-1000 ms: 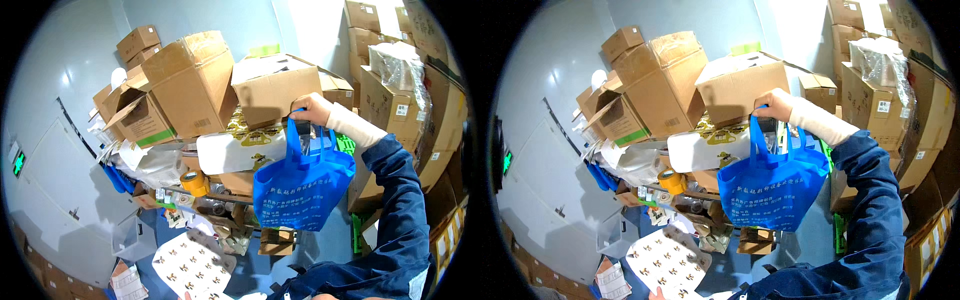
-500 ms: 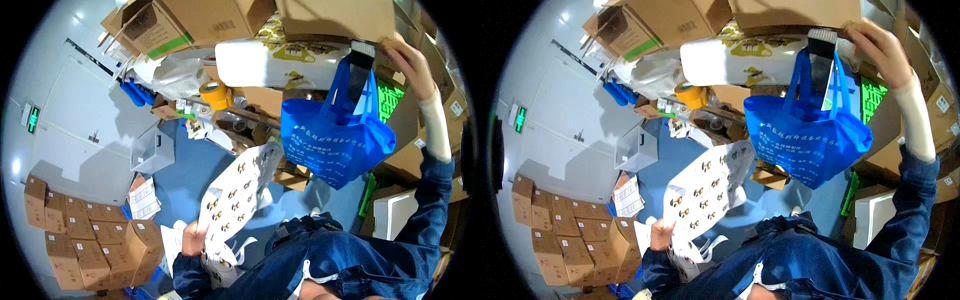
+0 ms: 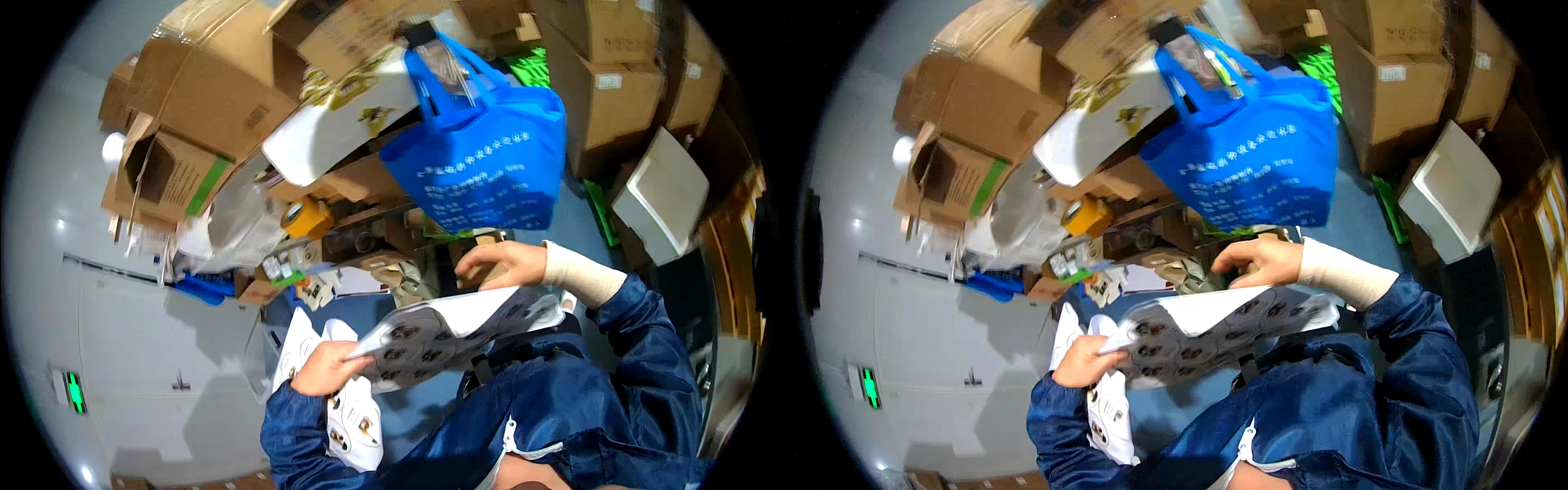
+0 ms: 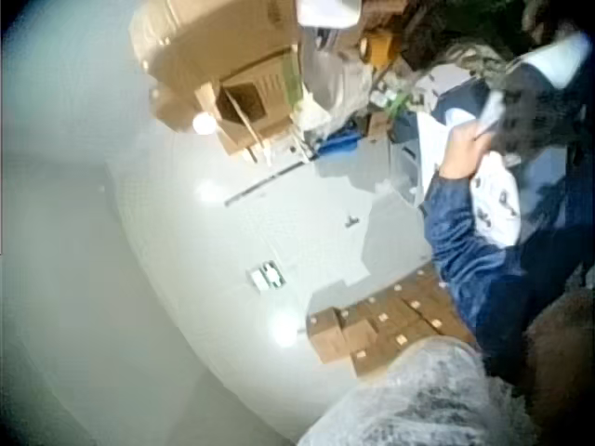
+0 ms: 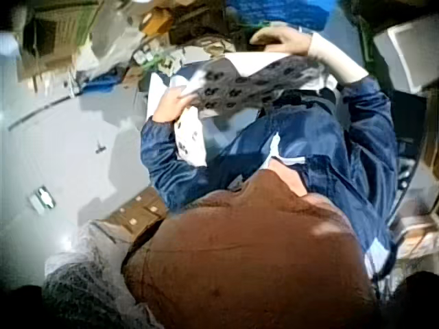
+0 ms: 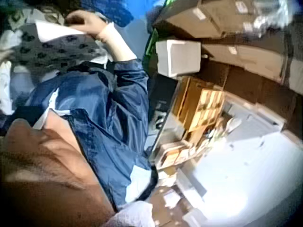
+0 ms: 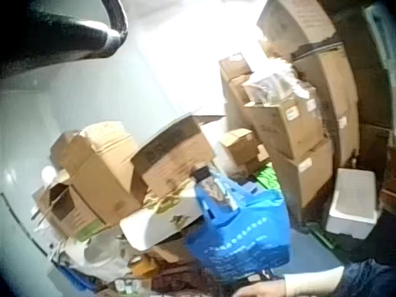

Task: The person handles a blue bag and a sheet of stickers in a storage area, then walks to a production room. They sort pink shipping labels on a stainless steel table and place small plastic bags of food into a green basket. A coworker is visible in the background.

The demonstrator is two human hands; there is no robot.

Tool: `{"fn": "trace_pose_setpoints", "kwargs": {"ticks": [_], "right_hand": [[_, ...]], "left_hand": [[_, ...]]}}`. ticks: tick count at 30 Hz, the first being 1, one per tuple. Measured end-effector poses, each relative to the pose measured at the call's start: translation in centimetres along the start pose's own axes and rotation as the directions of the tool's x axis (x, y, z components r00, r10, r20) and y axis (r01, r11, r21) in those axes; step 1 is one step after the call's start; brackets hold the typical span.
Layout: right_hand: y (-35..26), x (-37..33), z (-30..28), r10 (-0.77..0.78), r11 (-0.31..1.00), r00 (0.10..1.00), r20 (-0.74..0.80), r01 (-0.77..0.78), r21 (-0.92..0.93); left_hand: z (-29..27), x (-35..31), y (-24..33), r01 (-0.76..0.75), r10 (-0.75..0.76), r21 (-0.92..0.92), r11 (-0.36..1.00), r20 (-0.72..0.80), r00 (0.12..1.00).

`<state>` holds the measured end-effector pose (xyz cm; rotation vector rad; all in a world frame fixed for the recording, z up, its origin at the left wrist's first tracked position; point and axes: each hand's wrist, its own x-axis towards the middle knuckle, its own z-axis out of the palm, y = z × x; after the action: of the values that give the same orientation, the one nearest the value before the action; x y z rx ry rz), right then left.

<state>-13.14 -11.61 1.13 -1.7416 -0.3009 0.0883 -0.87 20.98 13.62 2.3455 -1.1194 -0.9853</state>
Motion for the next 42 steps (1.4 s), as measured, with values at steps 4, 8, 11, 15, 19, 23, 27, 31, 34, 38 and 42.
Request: {"fn": "trace_pose_setpoints", "kwargs": {"ticks": [4,8,11,15,19,23,27,31,34,38,42], "right_hand": [[2.2,-9.8,0.8,0.138,0.951,0.924,-0.357,-0.022,0.309],[-3.1,-16.4,5.9,0.319,0.947,0.753,-0.575,-0.235,0.217],[-4.2,-23.2,7.9,0.341,0.940,0.509,-0.791,-0.160,0.302],[-11.3,-21.9,16.5,0.316,0.949,0.077,-0.945,-0.039,0.314],[-13.9,-17.2,21.8,0.189,0.973,-0.321,-0.928,0.186,0.133],[-13.9,-14.3,24.3,0.117,0.992,-0.452,-0.884,0.095,0.083],[-9.0,-12.0,28.9,0.063,0.996,-0.369,-0.927,0.074,0.038],[-1.7,-6.7,33.2,-0.026,0.993,-0.404,-0.914,-0.112,0.022],[-0.9,-2.9,35.5,-0.083,0.957,-0.520,-0.850,-0.280,0.078],[-2.4,-1.6,35.4,-0.026,0.971,-0.551,-0.834,-0.211,0.110],[-3.2,-1.0,32.0,-0.089,0.986,-0.605,-0.791,-0.167,0.017]], "left_hand": [[-0.8,5.6,-0.9,-0.002,0.041,-0.370,0.929,0.098,0.994],[-0.1,12.1,-0.1,-0.143,0.294,-0.448,0.882,0.287,0.912],[1.8,16.4,4.1,-0.285,0.468,-0.505,0.815,0.283,0.837],[-0.8,23.5,2.4,-0.044,0.668,-0.790,0.612,0.486,0.563],[1.6,24.9,4.4,-0.118,0.714,-0.733,0.670,0.593,0.372],[5.5,24.4,7.7,-0.397,0.691,-0.567,0.722,0.557,0.461],[5.3,27.3,7.7,-0.507,0.788,-0.603,0.615,0.441,0.431],[3.5,30.4,7.5,-0.382,0.876,-0.789,0.481,0.413,0.250],[2.7,30.8,6.4,-0.356,0.850,-0.772,0.526,0.462,0.253],[1.5,30.3,7.0,-0.619,0.823,-0.611,0.494,0.558,0.107],[1.7,31.0,7.2,-0.504,0.861,-0.717,0.481,0.494,0.118]]}}
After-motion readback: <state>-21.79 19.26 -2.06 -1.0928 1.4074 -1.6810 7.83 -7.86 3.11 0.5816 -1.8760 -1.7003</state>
